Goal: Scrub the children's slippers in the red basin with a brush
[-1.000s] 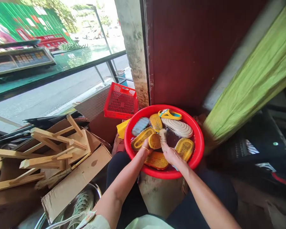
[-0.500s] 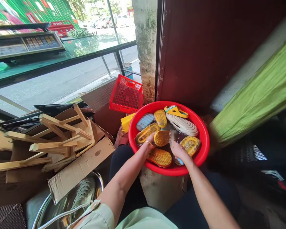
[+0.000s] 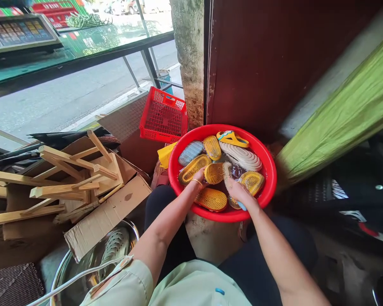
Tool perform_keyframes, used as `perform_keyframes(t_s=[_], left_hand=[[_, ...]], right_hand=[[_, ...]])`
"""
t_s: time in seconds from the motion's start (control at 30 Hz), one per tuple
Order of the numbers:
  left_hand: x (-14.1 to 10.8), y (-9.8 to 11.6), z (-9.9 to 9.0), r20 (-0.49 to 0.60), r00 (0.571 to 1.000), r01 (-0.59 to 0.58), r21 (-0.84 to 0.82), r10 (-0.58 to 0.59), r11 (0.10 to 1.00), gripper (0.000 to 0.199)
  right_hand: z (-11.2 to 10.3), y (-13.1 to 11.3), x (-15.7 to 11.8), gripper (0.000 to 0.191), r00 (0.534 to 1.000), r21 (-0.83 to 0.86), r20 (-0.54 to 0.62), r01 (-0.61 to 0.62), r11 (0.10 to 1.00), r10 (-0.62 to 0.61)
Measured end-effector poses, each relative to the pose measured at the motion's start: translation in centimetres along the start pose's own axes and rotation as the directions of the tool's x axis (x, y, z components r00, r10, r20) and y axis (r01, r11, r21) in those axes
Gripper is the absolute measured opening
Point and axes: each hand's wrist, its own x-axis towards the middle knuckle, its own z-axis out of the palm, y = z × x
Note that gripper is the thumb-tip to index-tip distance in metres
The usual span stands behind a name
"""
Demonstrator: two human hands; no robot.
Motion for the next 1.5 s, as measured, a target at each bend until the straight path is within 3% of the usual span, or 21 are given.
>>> perform_keyframes(t_s=[0.07,0.13,0.2,0.27,0.37,0.43,0.5,0.6,0.83,0.93,1.0,1.1,1.2,1.27,1.37,1.5], left_hand=[[-0.6,-0.7,0.2,-0.018,0.997,-0.077,0.095,0.079,0.992,0.041],[-1.4,-1.2,0.5,0.060,0.978,-0.207,0.327,0.198,0.922,0.045],[-2.3,-1.3,1.0,0.232,0.934,-0.356,0.565,0.271,0.744,0.040],[-3.0,-0.6,1.4,0.338,0.886,-0.464,0.666,0.318,0.584,0.030],[-3.4,1.8,1.4,0.257,0.831,-0.508,0.711,0.493,0.487,0.030],[-3.2,3.6,0.8,0.118,0.819,-0.420,0.790,0.561,0.447,0.042],[-2.7,4.8,-0.1,0.021,0.841,-0.266,0.886,0.541,0.379,0.050],[-2.0,5.2,-1.5,-0.033,0.862,-0.170,0.921,0.505,0.350,0.050],[-2.0,5.1,-2.7,-0.104,0.937,-0.099,0.836,0.334,0.539,0.060],[-3.1,5.6,-2.4,-0.075,0.909,-0.191,0.798,0.410,0.571,0.061],[-3.9,5.5,-2.0,0.015,0.865,-0.296,0.821,0.501,0.488,0.069],[-4.8,4.4,-1.2,0.263,0.795,-0.431,0.879,0.546,0.204,0.083],[-4.8,2.9,-0.8,0.483,0.791,-0.471,0.872,0.375,-0.130,0.106],[-4.6,2.4,-1.0,0.519,0.822,-0.452,0.845,0.236,-0.284,0.123],[-4.3,2.4,-2.1,0.446,0.881,-0.370,0.857,0.158,-0.358,0.136],[-4.0,2.9,-3.7,0.364,0.930,-0.335,0.900,0.059,-0.278,0.121]], right_hand=[[-0.6,0.7,0.1,0.061,0.999,0.010,-0.034,-0.022,1.000,0.023],[-1.0,1.2,-0.3,0.062,0.998,0.009,-0.060,-0.032,0.999,0.032],[-1.3,1.5,-1.0,0.062,0.997,-0.007,-0.076,-0.011,1.000,0.010],[-1.6,1.8,-1.7,0.062,0.996,-0.043,-0.083,0.022,0.999,-0.025],[-1.8,1.9,-2.4,0.065,0.996,-0.111,-0.077,0.030,0.993,-0.039],[-1.9,2.0,-2.5,0.066,0.998,-0.147,-0.067,0.001,0.989,-0.011],[-2.0,1.9,-2.4,0.063,0.999,-0.174,-0.049,-0.030,0.984,0.022],[-1.9,1.5,-2.0,0.056,0.998,-0.193,-0.047,-0.046,0.980,0.037],[-1.2,1.0,-1.4,0.056,0.994,-0.153,-0.100,-0.058,0.986,0.043],[-1.5,1.6,-1.8,0.061,0.993,-0.115,-0.107,-0.056,0.992,0.043],[-2.0,2.3,-2.4,0.063,0.989,-0.071,-0.146,-0.034,0.997,0.024],[-2.5,3.1,-3.0,0.064,0.951,0.002,-0.302,0.067,0.998,-0.063],[-2.5,3.2,-2.9,0.061,0.849,0.032,-0.498,0.221,0.975,-0.176],[-2.0,3.0,-2.5,0.060,0.802,0.035,-0.562,0.268,0.963,-0.202],[-1.1,2.2,-2.1,0.059,0.815,0.014,-0.541,0.255,0.967,-0.208],[-0.5,1.2,-2.2,0.059,0.870,-0.071,-0.428,0.239,0.969,-0.246]])
